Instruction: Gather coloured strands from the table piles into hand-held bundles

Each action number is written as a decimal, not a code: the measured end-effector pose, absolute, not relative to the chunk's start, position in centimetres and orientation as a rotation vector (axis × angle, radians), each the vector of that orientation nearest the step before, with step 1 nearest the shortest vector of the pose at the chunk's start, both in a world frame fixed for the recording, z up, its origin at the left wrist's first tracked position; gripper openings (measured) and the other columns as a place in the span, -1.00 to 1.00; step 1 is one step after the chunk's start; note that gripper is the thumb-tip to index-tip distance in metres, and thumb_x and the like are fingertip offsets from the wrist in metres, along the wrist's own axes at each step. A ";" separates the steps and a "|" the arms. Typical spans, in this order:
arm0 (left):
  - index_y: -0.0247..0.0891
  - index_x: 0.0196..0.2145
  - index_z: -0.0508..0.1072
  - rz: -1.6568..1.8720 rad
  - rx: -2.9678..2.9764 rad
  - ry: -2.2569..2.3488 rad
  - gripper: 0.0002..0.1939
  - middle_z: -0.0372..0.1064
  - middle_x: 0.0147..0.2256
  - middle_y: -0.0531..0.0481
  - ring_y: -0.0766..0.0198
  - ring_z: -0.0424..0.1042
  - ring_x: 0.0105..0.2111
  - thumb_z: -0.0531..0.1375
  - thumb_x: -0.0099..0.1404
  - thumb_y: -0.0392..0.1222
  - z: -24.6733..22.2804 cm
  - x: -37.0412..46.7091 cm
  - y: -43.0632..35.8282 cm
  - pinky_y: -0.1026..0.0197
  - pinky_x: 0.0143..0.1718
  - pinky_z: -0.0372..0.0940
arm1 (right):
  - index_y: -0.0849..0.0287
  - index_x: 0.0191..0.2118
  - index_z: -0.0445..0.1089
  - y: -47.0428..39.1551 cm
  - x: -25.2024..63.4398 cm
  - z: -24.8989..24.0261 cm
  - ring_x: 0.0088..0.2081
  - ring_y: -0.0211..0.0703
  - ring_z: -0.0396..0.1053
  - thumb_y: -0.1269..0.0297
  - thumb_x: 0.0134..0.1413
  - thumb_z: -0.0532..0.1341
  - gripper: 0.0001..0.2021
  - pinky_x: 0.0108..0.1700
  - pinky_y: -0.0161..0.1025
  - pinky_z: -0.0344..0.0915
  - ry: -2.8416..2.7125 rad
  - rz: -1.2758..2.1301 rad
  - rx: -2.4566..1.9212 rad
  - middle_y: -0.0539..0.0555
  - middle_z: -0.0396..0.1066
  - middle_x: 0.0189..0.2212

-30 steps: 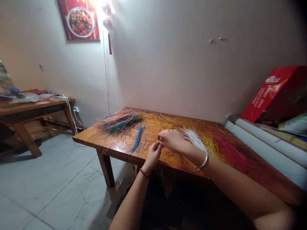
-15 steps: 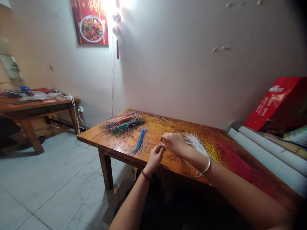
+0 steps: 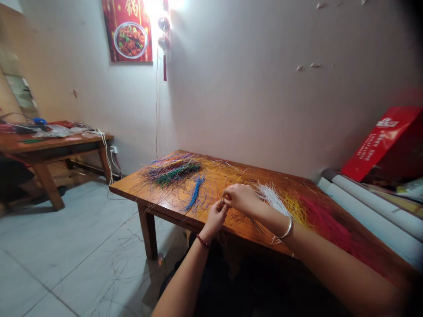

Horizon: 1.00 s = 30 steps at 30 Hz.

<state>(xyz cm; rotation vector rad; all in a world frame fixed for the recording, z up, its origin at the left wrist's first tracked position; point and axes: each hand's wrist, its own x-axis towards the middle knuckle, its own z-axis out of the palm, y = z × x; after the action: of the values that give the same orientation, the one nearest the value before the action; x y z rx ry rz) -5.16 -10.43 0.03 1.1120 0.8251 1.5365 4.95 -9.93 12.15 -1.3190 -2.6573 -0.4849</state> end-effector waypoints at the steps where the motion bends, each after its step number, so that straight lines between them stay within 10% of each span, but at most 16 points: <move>1: -0.32 -0.38 0.40 1.537 1.106 0.828 -0.62 0.13 -0.66 0.11 0.42 0.13 -0.63 0.24 0.01 0.08 0.0 -5.1 -10.5 0.36 -0.61 0.00 | 0.11 -0.37 0.45 -9.9 4.9 12.2 -0.35 -0.15 0.39 0.22 0.06 0.12 -0.82 -0.37 -0.32 0.19 -2.660 -0.486 -1.321 0.06 0.44 -0.39; 15: -0.31 -0.41 0.33 1.478 1.133 0.811 -0.61 0.03 -0.64 0.18 0.53 -0.07 -0.71 0.19 0.05 0.12 -0.8 -5.2 -9.9 0.37 -0.69 -0.16 | 0.14 -0.33 0.42 -10.1 6.0 15.4 -0.36 -0.15 0.38 0.25 0.03 0.15 -0.86 -0.40 -0.32 0.14 -2.449 -0.581 -1.305 0.06 0.44 -0.35; 30: -0.27 -0.39 0.24 1.469 0.972 0.760 -0.57 -0.15 -0.64 0.24 0.55 -0.14 -0.72 0.23 -0.01 0.14 -0.6 -5.5 -9.6 0.40 -0.72 -0.25 | 0.15 -0.55 0.36 -10.0 22.4 20.3 -0.69 -0.40 0.07 0.14 -0.23 0.28 -0.81 -0.71 -0.42 -0.12 -1.350 0.619 -1.110 0.01 0.22 -0.67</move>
<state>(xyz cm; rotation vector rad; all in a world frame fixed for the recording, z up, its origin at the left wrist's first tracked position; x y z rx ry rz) -5.55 -9.58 -0.63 0.9719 0.7604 1.4689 22.40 -9.98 20.27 -1.1096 -1.3497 0.6193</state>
